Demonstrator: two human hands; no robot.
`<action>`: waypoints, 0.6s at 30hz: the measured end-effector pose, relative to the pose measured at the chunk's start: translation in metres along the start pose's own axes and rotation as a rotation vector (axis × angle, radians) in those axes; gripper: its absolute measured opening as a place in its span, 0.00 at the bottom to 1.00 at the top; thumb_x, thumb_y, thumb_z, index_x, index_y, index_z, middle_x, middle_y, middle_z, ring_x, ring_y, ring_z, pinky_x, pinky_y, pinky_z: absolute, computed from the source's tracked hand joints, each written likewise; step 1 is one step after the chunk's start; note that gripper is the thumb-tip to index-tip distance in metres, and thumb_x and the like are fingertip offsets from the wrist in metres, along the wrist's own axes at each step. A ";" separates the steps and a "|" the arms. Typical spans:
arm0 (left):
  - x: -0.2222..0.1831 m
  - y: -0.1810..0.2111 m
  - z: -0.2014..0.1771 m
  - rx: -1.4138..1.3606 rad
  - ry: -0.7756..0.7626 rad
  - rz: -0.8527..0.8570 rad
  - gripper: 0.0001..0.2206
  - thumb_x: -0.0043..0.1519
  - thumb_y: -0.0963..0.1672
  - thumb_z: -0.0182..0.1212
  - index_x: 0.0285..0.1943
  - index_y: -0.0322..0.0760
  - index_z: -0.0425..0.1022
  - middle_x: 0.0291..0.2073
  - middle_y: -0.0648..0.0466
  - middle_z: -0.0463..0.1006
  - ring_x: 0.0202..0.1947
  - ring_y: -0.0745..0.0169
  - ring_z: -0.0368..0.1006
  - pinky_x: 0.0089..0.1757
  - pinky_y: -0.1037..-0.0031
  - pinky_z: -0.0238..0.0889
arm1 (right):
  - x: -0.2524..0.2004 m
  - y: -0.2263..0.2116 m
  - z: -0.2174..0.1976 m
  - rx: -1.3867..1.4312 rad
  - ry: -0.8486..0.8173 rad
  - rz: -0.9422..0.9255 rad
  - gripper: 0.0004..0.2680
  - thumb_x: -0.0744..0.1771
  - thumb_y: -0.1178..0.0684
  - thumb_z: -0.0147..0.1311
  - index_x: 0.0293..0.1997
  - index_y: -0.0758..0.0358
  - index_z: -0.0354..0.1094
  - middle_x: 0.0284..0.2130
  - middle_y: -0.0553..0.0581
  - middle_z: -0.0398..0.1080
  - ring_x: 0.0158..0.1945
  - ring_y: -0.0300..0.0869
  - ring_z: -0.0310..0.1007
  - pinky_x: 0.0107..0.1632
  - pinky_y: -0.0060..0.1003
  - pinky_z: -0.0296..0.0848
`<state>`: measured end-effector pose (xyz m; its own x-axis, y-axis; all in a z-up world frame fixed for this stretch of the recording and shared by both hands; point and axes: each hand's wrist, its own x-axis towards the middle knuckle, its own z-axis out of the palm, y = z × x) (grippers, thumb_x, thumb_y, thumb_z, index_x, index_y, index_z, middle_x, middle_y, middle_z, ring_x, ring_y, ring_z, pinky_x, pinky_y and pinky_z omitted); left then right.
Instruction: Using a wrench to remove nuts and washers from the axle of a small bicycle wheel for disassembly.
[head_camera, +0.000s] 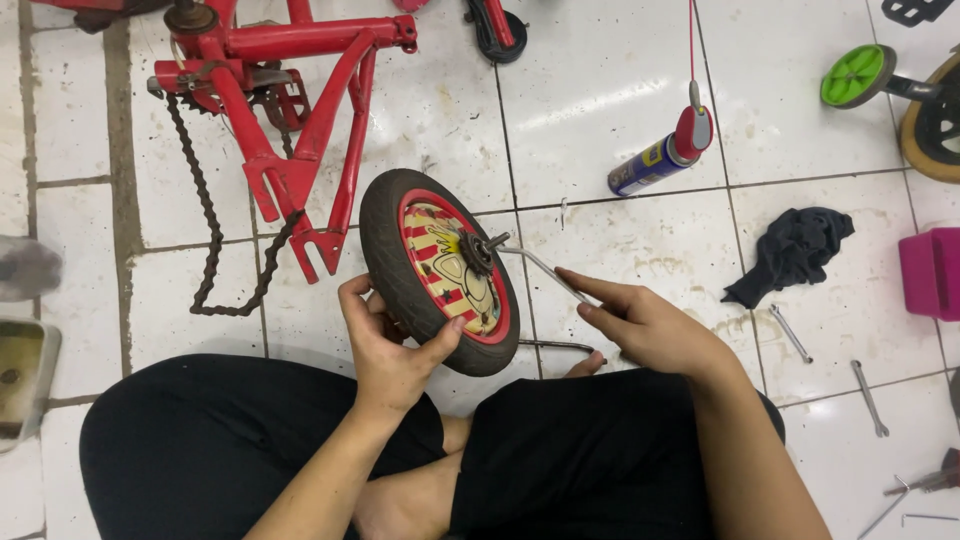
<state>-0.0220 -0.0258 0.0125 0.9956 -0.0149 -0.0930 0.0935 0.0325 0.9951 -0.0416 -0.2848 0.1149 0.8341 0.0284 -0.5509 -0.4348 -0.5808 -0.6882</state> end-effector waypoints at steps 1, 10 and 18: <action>0.000 0.000 0.000 0.001 0.000 -0.004 0.43 0.44 0.45 0.81 0.61 0.35 0.49 0.42 0.44 0.77 0.41 0.52 0.77 0.38 0.67 0.76 | 0.002 0.005 -0.003 0.001 -0.003 0.003 0.17 0.68 0.55 0.49 0.65 0.63 0.67 0.07 0.60 0.65 0.16 0.42 0.54 0.24 0.36 0.55; 0.003 -0.001 0.003 -0.027 0.007 0.026 0.43 0.43 0.44 0.81 0.60 0.34 0.48 0.41 0.43 0.77 0.42 0.50 0.78 0.37 0.65 0.76 | 0.004 0.002 -0.002 0.011 0.000 0.003 0.18 0.67 0.54 0.50 0.66 0.59 0.68 0.07 0.60 0.67 0.16 0.42 0.56 0.24 0.37 0.57; 0.001 0.005 0.014 -0.006 0.007 0.072 0.44 0.40 0.43 0.83 0.59 0.33 0.50 0.41 0.43 0.78 0.42 0.50 0.78 0.38 0.65 0.76 | -0.005 -0.015 0.015 -0.212 0.002 0.030 0.19 0.67 0.48 0.50 0.68 0.54 0.64 0.11 0.64 0.75 0.15 0.49 0.69 0.26 0.41 0.67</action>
<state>-0.0208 -0.0392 0.0178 0.9998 -0.0053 -0.0212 0.0214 0.0397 0.9990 -0.0443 -0.2638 0.1209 0.8228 0.0070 -0.5683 -0.3784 -0.7394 -0.5569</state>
